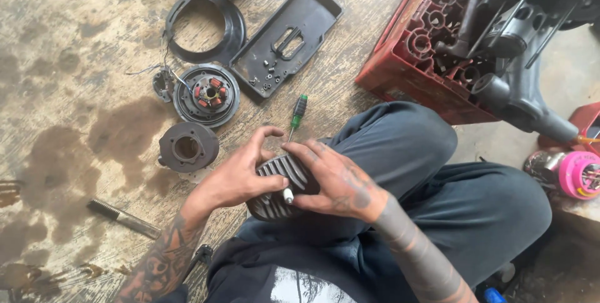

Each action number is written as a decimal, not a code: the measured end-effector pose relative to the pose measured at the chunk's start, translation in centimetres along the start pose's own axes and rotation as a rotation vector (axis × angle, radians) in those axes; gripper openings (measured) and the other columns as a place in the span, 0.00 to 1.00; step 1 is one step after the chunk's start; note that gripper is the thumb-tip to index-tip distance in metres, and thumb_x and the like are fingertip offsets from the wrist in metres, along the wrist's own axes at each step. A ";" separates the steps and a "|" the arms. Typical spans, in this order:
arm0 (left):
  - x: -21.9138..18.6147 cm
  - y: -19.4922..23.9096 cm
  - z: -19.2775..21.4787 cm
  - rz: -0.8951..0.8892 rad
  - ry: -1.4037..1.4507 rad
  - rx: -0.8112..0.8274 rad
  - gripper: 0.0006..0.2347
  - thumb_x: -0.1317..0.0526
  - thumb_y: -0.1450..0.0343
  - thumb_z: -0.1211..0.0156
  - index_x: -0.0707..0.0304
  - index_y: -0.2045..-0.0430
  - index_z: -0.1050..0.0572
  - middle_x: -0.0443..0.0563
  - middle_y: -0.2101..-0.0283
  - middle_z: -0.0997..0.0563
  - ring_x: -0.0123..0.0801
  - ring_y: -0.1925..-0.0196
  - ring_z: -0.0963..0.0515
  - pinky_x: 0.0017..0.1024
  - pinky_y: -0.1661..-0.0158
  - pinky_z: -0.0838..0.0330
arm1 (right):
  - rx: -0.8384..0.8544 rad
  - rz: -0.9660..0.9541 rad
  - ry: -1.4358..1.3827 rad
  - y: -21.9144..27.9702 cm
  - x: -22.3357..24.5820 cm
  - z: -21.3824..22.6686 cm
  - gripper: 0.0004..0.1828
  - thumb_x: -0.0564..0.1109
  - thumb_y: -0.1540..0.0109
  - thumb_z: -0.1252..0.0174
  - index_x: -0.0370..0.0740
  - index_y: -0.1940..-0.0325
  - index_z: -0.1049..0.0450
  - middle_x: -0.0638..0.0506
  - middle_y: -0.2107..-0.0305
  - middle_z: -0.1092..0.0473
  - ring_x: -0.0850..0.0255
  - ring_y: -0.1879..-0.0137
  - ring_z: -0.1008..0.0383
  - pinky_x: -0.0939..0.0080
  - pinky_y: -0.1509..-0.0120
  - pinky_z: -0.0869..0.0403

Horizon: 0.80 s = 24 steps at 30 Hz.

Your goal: Repairing a motorcycle engine by disassembling and reassembling components using a screwdriver.

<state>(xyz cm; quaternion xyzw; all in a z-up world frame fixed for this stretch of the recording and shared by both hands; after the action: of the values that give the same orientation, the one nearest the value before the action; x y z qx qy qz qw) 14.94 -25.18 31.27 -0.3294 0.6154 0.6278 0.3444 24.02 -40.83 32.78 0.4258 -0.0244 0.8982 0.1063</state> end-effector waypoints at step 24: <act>4.2 -3.0 -3.5 -0.417 0.932 -0.023 0.38 0.41 0.34 0.45 0.68 0.33 0.43 0.68 0.41 0.24 0.50 0.44 0.21 0.46 0.48 0.24 | -0.644 -0.447 -0.885 3.9 -6.8 1.2 0.34 0.44 0.55 0.21 0.37 0.46 0.25 0.45 0.65 0.25 0.60 0.57 0.25 0.59 0.56 0.20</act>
<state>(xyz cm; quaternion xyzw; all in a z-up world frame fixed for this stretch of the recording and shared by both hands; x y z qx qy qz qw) 15.10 -28.60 26.02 -0.6940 0.6179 0.3386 0.1478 28.29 -45.92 28.50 0.7012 -0.2476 0.5381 0.3967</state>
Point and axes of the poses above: each hand's wrist, its own y-axis away from the middle knuckle, its own z-axis out of the back of the hand, x = y × z, the point moved 5 cm from there along -y, towards the middle knuckle
